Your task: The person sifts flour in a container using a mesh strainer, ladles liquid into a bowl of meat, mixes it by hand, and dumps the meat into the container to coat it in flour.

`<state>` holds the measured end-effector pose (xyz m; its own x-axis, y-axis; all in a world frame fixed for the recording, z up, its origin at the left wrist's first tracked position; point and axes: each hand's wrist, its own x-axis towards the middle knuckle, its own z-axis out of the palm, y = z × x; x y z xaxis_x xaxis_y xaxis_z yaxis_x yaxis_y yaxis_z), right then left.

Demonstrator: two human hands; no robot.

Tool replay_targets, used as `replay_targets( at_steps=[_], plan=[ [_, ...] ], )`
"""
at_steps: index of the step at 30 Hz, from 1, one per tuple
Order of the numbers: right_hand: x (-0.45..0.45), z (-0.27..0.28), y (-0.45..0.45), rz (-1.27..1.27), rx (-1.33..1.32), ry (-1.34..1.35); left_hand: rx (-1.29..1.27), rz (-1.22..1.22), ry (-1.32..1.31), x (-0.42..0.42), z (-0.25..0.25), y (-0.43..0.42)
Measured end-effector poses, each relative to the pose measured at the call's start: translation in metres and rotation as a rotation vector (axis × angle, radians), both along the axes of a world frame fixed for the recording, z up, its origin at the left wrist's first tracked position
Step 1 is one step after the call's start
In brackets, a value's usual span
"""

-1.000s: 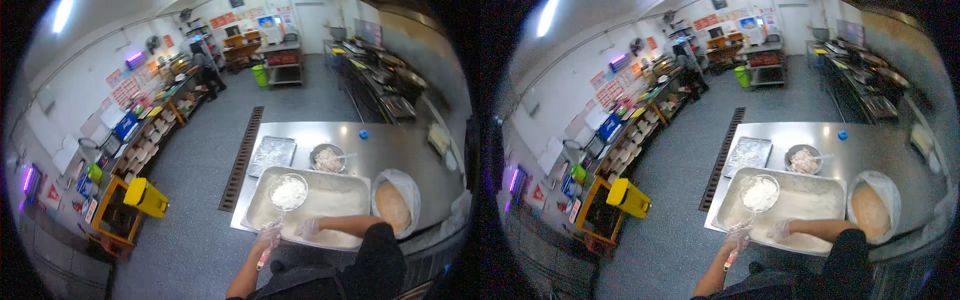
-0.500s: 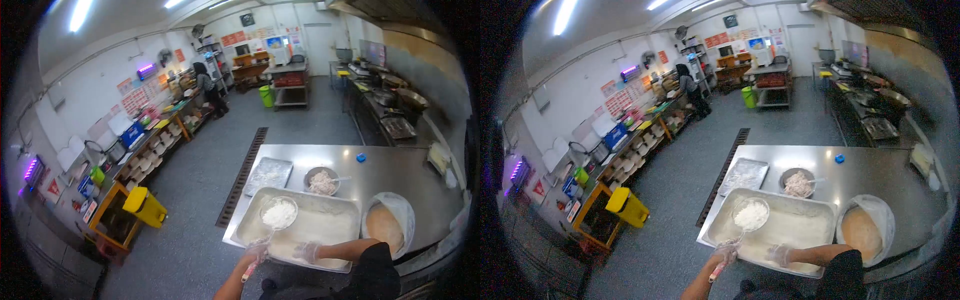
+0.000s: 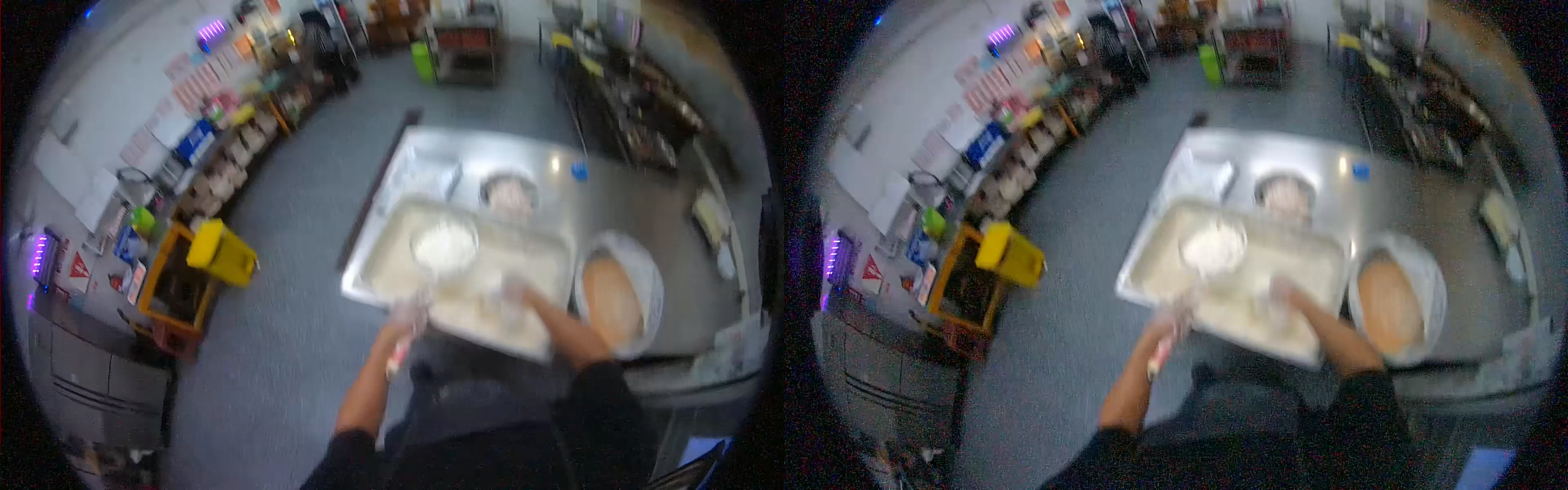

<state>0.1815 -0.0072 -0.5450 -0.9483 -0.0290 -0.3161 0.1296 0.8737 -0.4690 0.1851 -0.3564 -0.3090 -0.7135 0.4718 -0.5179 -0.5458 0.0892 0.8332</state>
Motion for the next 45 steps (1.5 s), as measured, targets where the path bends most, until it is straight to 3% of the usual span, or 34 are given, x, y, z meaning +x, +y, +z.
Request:
replay_targets(
  at_steps=[1, 2, 3, 4, 5, 6, 8, 9, 10, 11, 12, 13, 15, 16, 17, 18, 19, 21, 23, 25, 27, 29, 31, 34, 36, 37, 38, 39, 40, 41, 44, 45],
  plan=[
    [0.037, 0.098, -0.004, -0.131, -0.495, -0.112, -0.029, -0.062, 0.005, 0.002, 0.0, -0.003],
    [0.052, 0.219, -0.038, -0.225, -0.241, 0.006, -0.058, -0.126, 0.012, 0.005, 0.001, -0.007],
    [0.043, 0.23, -0.035, -0.12, -0.827, 0.094, -0.05, -0.126, 0.016, 0.002, -0.026, -0.008],
    [0.033, 0.251, -0.032, -0.08, -0.479, 0.162, 0.03, -0.235, 0.428, -0.01, -0.067, -0.008],
    [0.029, 0.263, -0.034, -0.05, -0.141, 0.214, 0.028, -0.288, 0.523, -0.01, -0.073, -0.005],
    [0.017, 0.267, -0.039, -0.057, -0.138, 0.217, 0.027, -0.335, 0.62, -0.01, -0.078, -0.002],
    [0.003, 0.267, -0.051, -0.093, -0.161, 0.5, 0.006, -0.385, 0.786, -0.006, -0.088, 0.009],
    [0.005, 0.268, -0.057, -0.105, -0.163, 0.487, -0.003, -0.392, 0.818, 0.001, -0.092, 0.011],
    [0.007, 0.283, -0.064, -0.092, -0.27, 0.556, -0.012, -0.399, 0.849, 0.008, -0.094, 0.014],
    [0.007, 0.306, -0.07, -0.073, -0.371, 0.636, 0.038, -0.374, 0.626, 0.012, -0.081, 0.015],
    [0.018, 0.326, -0.073, -0.169, -0.292, 0.579, 0.062, -0.359, 0.517, 0.015, -0.067, 0.019],
    [0.02, 0.321, -0.071, -0.164, -0.292, 0.582, 0.083, -0.339, 0.41, 0.018, -0.053, 0.024],
    [0.023, 0.294, -0.055, -0.467, -0.553, 0.685, -0.265, -0.536, 0.523, 0.026, -0.024, 0.029],
    [0.022, 0.254, -0.04, -0.434, -0.599, 0.813, -0.382, -0.601, 0.555, 0.032, -0.015, 0.029],
    [0.014, 0.22, -0.036, -0.423, -0.599, 0.818, -0.076, -0.303, 0.194, 0.036, -0.009, 0.029],
    [0.01, 0.189, -0.037, -0.562, -0.978, 0.919, 0.228, -0.001, -0.168, 0.04, -0.007, 0.028],
    [0.013, 0.173, -0.043, -0.702, -1.367, 0.991, 0.226, 0.006, -0.167, 0.046, -0.008, 0.032],
    [0.019, 0.193, -0.07, -0.772, -1.461, 0.983, 0.421, 0.171, -0.293, 0.057, -0.01, 0.04],
    [0.018, 0.208, -0.081, -1.017, -1.878, 0.618, 0.336, 0.09, -0.22, 0.064, 0.003, 0.034],
    [0.033, 0.237, -0.082, -0.981, -1.874, 0.578, 0.176, -0.065, -0.082, 0.068, 0.017, 0.028],
    [0.053, 0.24, -0.087, -0.953, -1.852, 0.543, 0.155, -0.016, -0.092, 0.073, 0.006, 0.026],
    [0.056, 0.243, -0.088, -1.052, -1.656, 0.539, 0.35, 0.007, -0.167, 0.073, -0.002, 0.025],
    [0.05, 0.23, -0.084, -0.945, -1.786, 0.53, 0.19, -0.111, 0.102, 0.074, -0.006, 0.027],
    [0.045, 0.223, -0.085, -0.807, -1.88, 0.639, 0.064, -0.172, 0.004, 0.072, 0.034, 0.027],
    [0.061, 0.255, -0.099, -1.044, -1.701, 0.534, 0.148, -0.042, 0.041, 0.073, 0.021, 0.032],
    [0.062, 0.248, -0.1, -1.045, -1.699, 0.534, 0.149, -0.042, 0.04, 0.07, -0.014, 0.027],
    [0.057, 0.235, -0.099, -0.988, -1.688, 0.63, 0.059, -0.217, 0.513, 0.059, -0.065, 0.022],
    [0.05, 0.215, -0.095, -0.928, -1.672, 0.72, 0.01, -0.307, 0.754, 0.059, -0.073, 0.023],
    [0.05, 0.158, -0.075, -0.862, -1.69, 0.753, -0.039, -0.363, 1.001, 0.06, -0.081, 0.025],
    [0.044, 0.174, -0.076, -0.732, -1.869, 0.674, -0.037, -0.278, 0.543, 0.063, -0.053, 0.024],
    [0.051, 0.25, -0.099, -0.438, -2.308, 0.28, 0.005, -0.148, 0.483, 0.05, -0.056, 0.019],
    [0.05, 0.239, -0.096, -0.466, -2.255, 0.357, -0.075, -0.245, 0.482, 0.049, -0.051, 0.018]
  ],
)
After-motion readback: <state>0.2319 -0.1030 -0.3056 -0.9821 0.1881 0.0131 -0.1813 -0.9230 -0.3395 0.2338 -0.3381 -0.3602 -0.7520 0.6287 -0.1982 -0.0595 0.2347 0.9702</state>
